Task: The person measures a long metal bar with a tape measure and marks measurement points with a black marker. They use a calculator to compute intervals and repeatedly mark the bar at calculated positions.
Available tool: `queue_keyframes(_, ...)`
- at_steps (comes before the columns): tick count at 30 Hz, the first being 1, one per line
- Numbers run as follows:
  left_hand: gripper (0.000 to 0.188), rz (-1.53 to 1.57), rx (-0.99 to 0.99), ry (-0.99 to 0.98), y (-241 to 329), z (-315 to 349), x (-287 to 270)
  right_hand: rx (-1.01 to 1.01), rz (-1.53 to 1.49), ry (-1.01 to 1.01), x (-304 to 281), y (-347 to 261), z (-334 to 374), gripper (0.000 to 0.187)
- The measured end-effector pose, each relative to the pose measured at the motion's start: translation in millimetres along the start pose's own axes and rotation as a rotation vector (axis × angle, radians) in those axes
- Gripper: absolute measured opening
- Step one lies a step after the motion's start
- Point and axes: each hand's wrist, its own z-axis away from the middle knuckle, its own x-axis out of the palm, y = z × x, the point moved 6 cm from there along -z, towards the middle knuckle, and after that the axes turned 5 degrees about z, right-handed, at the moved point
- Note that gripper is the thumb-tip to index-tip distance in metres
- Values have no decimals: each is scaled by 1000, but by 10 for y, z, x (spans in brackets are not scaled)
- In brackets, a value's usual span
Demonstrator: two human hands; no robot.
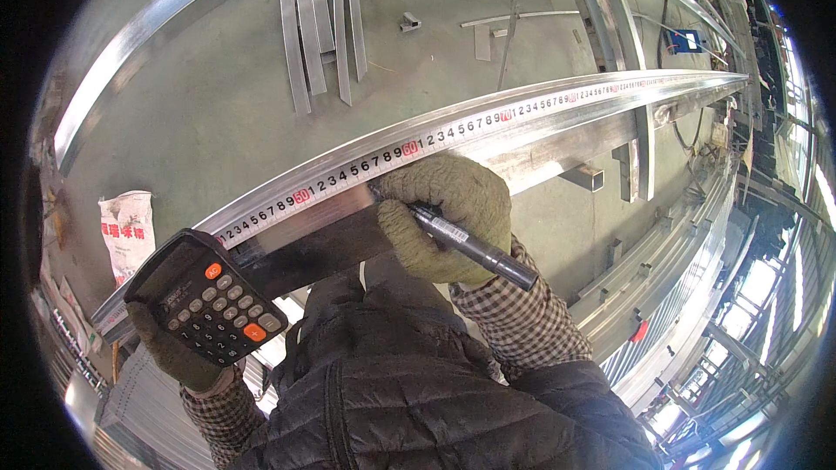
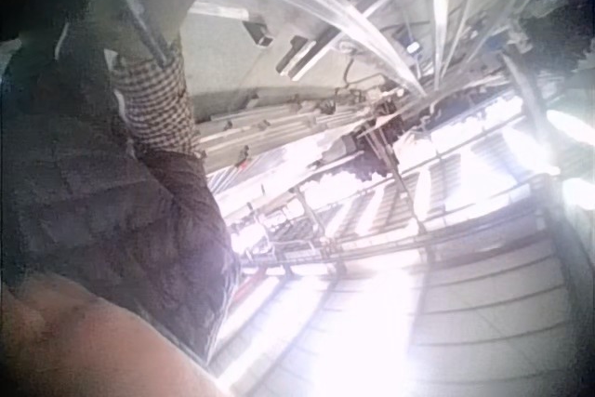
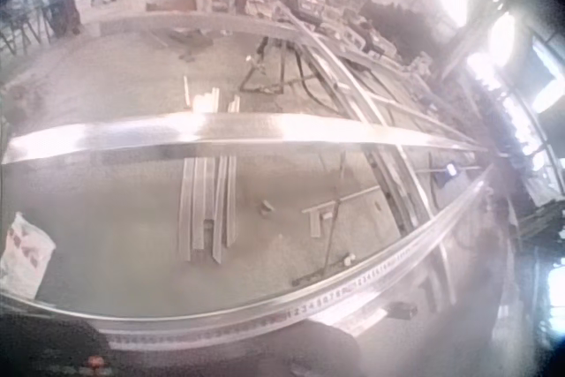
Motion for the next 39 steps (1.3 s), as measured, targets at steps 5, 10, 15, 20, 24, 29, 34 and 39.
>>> queue_keyframes(5,64,-31,14,63,10,3,-36,8,-4,24,29,-24,-56,12)
queue_keyframes(10,63,-25,5,30,4,12,-3,98,73,51,18,-23,-69,14)
queue_keyframes(15,63,-82,34,54,28,18,-16,52,104,42,18,-18,-84,15)
queue_keyframes(20,62,-62,45,20,21,8,0,42,128,41,25,-9,-71,14)
queue_keyframes(24,61,-36,34,45,7,14,-7,12,151,53,29,-18,-76,14)
queue_keyframes(29,61,-12,26,-27,-1,0,45,23,143,60,48,-8,-83,14)
queue_keyframes(34,62,-29,40,-24,2,14,53,41,153,4,37,-7,-70,14)
queue_keyframes(39,63,-32,33,-55,15,-1,13,96,-123,41,-29,51,-19,13)
